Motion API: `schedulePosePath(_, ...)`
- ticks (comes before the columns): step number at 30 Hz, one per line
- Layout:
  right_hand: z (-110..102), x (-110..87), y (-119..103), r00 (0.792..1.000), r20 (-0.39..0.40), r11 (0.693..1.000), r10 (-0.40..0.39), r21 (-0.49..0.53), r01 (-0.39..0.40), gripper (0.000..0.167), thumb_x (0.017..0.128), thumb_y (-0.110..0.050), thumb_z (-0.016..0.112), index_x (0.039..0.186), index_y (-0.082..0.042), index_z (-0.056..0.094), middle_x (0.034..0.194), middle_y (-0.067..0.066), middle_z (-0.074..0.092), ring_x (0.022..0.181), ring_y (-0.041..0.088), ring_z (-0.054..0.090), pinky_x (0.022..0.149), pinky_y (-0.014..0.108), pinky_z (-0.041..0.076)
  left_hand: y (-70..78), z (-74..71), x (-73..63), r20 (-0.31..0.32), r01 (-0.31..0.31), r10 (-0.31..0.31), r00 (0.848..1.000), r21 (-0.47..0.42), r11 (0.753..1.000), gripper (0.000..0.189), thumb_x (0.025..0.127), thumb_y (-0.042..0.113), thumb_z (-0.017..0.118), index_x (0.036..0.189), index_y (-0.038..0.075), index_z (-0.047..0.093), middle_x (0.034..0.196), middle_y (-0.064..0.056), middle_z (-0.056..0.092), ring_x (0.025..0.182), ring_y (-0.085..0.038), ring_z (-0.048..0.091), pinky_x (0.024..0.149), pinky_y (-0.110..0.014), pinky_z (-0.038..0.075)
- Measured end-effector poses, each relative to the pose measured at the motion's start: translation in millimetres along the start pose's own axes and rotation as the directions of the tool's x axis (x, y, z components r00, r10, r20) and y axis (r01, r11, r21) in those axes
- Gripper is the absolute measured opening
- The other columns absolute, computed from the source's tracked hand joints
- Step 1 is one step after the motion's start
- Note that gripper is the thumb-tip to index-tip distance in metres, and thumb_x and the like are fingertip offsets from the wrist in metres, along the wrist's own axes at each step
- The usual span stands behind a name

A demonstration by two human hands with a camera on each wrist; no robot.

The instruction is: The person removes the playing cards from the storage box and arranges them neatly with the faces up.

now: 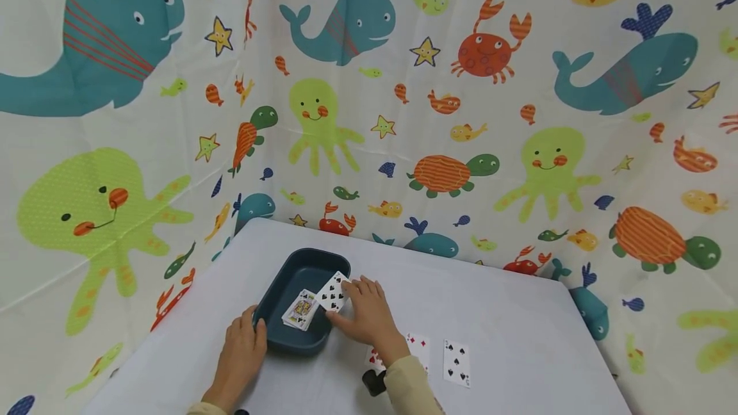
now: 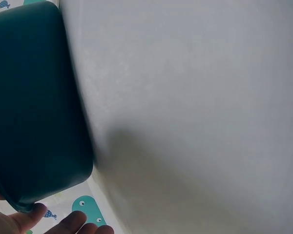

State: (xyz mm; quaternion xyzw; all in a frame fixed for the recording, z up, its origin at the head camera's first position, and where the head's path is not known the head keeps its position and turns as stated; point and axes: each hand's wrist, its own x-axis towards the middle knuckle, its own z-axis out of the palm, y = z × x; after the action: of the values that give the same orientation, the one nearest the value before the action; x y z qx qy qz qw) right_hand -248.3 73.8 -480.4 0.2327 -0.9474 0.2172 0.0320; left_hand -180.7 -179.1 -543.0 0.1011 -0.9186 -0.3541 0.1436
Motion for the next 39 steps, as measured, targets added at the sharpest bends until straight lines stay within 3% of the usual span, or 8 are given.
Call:
schedulePosePath(11,-18.3,-38.1,35.2,0.996,-0.090,0.998,0.004,-0.059,-0.010,0.071,0.090,-0.053,0.073,0.145,-0.011,0.056,0.149,0.014,0.054,0.145,0.037,0.040,0.119,0.059,0.025,1.1,0.8,0.7,-0.017,-0.009,0.009,1.000,-0.004,1.000,0.044,0.105,0.015,0.048,0.140,-0.012,0.043,0.124,-0.038,0.053,0.117,-0.051,0.050,0.097,-0.063,0.043)
schedulePosePath(17,-25.2,-65.2,57.3,0.995,-0.081,0.994,0.054,-0.089,-0.061,0.072,0.088,-0.054,0.074,0.145,-0.013,0.057,0.149,0.012,0.054,0.146,0.036,0.040,0.119,0.059,0.025,1.4,-0.5,-0.1,-0.044,-0.014,0.014,0.999,-0.004,1.000,0.043,0.105,0.014,0.049,0.139,-0.012,0.043,0.122,-0.039,0.054,0.116,-0.052,0.051,0.097,-0.062,0.043)
schedulePosePath(23,-31.4,-91.4,77.1,0.991,-0.086,0.988,0.100,-0.112,-0.109,0.069,0.088,-0.049,0.077,0.143,-0.012,0.058,0.148,0.014,0.055,0.145,0.037,0.040,0.119,0.060,0.025,1.8,-1.4,-0.8,-0.031,-0.016,0.015,0.999,-0.005,1.000,0.044,0.106,0.014,0.048,0.139,-0.013,0.042,0.123,-0.039,0.053,0.117,-0.052,0.051,0.097,-0.063,0.043)
schedulePosePath(39,-52.5,-143.4,110.1,0.966,-0.084,0.951,0.244,-0.174,-0.255,0.072,0.085,-0.053,0.078,0.141,-0.012,0.059,0.146,0.015,0.056,0.143,0.041,0.040,0.114,0.067,0.028,1.9,0.1,-5.0,-0.031,-0.013,0.013,0.999,-0.006,1.000,0.043,0.106,0.014,0.047,0.140,-0.012,0.042,0.123,-0.039,0.053,0.118,-0.051,0.050,0.098,-0.063,0.043)
